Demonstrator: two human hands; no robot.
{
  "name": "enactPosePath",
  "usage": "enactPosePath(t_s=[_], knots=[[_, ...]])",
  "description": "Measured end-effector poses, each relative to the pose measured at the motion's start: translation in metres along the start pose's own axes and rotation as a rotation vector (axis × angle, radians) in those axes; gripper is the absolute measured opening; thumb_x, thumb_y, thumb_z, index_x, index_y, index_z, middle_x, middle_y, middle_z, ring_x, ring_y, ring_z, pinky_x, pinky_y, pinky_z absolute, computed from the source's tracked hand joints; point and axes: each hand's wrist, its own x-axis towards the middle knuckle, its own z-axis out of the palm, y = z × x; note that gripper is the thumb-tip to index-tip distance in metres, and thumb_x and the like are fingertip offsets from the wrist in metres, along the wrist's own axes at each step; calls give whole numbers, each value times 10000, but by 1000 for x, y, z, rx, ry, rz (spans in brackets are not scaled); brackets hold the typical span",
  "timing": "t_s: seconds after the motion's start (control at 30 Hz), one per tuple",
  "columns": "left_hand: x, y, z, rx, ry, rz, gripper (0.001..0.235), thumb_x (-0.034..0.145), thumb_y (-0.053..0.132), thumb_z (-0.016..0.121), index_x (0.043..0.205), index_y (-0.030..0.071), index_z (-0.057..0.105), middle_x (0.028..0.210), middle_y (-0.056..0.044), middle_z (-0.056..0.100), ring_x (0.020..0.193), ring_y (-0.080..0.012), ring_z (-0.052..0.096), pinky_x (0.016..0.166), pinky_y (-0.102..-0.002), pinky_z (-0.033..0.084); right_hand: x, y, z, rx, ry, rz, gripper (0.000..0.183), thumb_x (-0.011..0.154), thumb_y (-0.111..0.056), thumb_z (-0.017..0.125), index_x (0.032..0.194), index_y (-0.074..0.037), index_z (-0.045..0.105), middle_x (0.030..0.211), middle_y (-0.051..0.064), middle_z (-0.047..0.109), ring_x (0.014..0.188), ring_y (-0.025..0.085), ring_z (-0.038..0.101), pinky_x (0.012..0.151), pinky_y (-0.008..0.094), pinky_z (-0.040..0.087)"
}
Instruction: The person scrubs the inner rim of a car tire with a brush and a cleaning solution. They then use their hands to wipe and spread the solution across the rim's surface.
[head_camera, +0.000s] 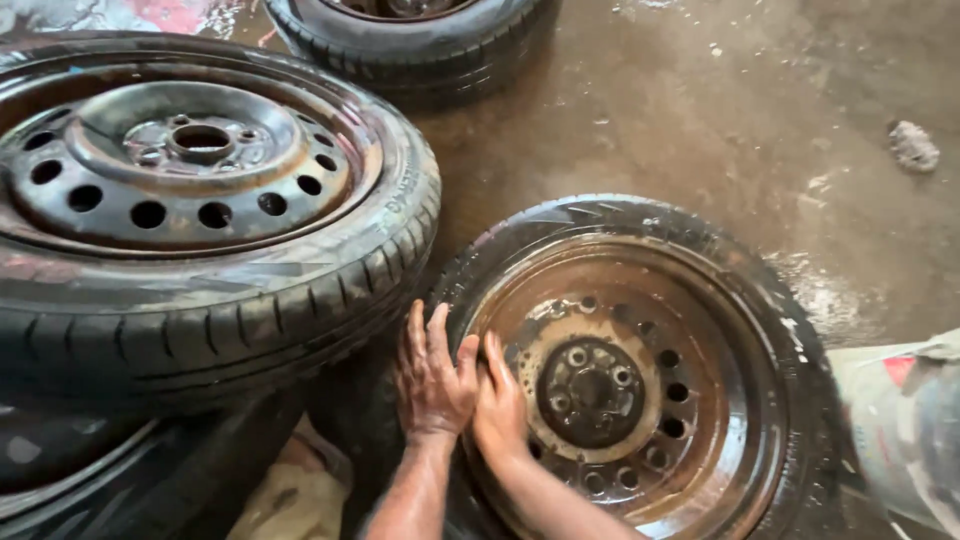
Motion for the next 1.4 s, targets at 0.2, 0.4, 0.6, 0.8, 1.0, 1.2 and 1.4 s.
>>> enactPosePath(t_s=[0.2, 0.4, 0.6, 0.8, 1.0, 1.2, 1.4], knots=[[5, -4, -2, -4, -19, -12, 546, 954, 406, 602, 1415, 120, 545, 1532, -229, 461, 1366, -449, 469, 1067, -547, 403, 103, -38, 3, 691, 740, 96, 424, 1014, -169, 514, 1413, -26, 520, 1196, 66, 628, 1044, 181, 551, 1012, 418, 451], [2, -3, 5, -94, 26, 25, 548, 989, 421, 587, 1435, 107, 530, 1547, -250, 445, 1390, -455, 454, 1101, -532, 395, 9, -9, 6, -96, 212, -407, 438, 1037, 59, 509, 1467, 134, 540, 1420, 303, 598, 1303, 417, 528, 1067, 506, 387], [4, -3, 0, -101, 14, 36, 542, 1007, 422, 558, 1434, 88, 537, 1550, -264, 444, 1394, -458, 459, 1135, -528, 386, 110, -95, -35, 463, 744, 555, 613, 1093, -190, 375, 1694, -172, 258, 1500, 198, 599, 1229, 430, 581, 1041, 538, 484], [9, -1, -2, -112, 31, 41, 551, 987, 416, 589, 1425, 84, 549, 1530, -277, 451, 1379, -467, 458, 1128, -535, 380, -16, -21, -2, 31, 42, -129, 596, 975, -17, 413, 1570, 9, 388, 1653, 222, 363, 1548, 336, 305, 1251, 436, 202], [7, 4, 4, -112, 17, 34, 529, 993, 395, 591, 1429, 98, 555, 1531, -247, 477, 1384, -461, 471, 1123, -536, 395, 107, -55, -31, 33, 538, -22, 562, 1059, -110, 388, 1595, -13, 250, 1650, 188, 313, 1513, 307, 349, 1243, 354, 243], [8, 0, -3, -60, -4, -12, 536, 968, 395, 588, 1420, 108, 563, 1536, -235, 471, 1370, -447, 469, 1087, -536, 396, 12, -13, 11, 6, 200, -147, 567, 1044, -78, 408, 1603, -27, 328, 1683, 197, 343, 1556, 323, 326, 1269, 406, 221], [5, -3, 1, -151, 16, 21, 530, 1002, 396, 569, 1441, 100, 547, 1550, -256, 452, 1394, -449, 459, 1121, -523, 387, 115, -25, -30, 269, 535, -16, 602, 1040, -93, 419, 1623, -38, 274, 1613, 208, 412, 1414, 342, 478, 1183, 443, 377]])
